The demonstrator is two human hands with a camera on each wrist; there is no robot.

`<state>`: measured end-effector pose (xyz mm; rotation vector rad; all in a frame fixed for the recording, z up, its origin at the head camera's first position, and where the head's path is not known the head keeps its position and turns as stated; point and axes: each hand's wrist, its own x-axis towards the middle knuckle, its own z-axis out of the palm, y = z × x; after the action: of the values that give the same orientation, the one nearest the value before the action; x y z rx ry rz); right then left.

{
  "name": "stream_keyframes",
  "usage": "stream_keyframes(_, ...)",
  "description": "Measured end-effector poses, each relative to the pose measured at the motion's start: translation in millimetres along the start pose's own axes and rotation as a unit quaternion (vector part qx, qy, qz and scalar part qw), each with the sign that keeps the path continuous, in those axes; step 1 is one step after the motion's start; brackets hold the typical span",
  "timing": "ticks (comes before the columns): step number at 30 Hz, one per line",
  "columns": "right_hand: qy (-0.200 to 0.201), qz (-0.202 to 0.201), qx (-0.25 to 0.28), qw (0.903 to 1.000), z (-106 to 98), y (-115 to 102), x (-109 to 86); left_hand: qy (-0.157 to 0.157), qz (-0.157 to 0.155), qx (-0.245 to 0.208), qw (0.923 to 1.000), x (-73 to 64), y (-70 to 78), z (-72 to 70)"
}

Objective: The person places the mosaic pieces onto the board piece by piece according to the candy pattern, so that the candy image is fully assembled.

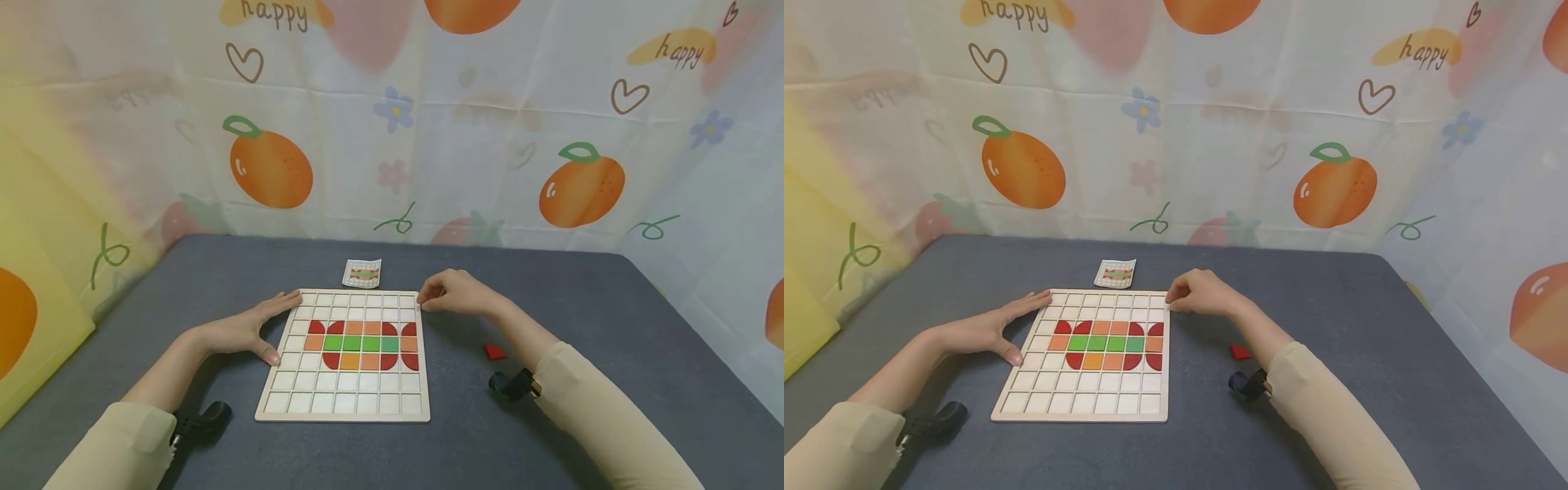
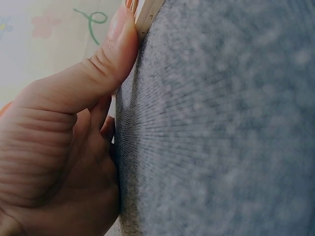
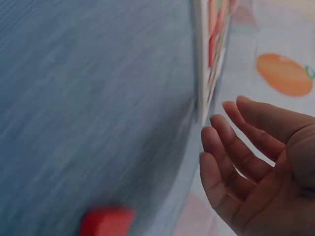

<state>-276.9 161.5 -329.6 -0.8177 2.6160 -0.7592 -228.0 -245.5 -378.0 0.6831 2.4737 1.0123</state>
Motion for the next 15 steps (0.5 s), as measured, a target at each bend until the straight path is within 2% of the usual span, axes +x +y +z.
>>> stream_keyframes(8,-0.019,0.027,0.004,0.9994,-5,34,-23.1,0.000,-0.003,0.003,1.0000,0.1,1.4,-0.6)
stream_keyframes(15,-0.036,0.038,0.010,0.9986,-12,55,-42.9,-0.002,0.000,0.000,1.0000,0.1,0.8,-0.3)
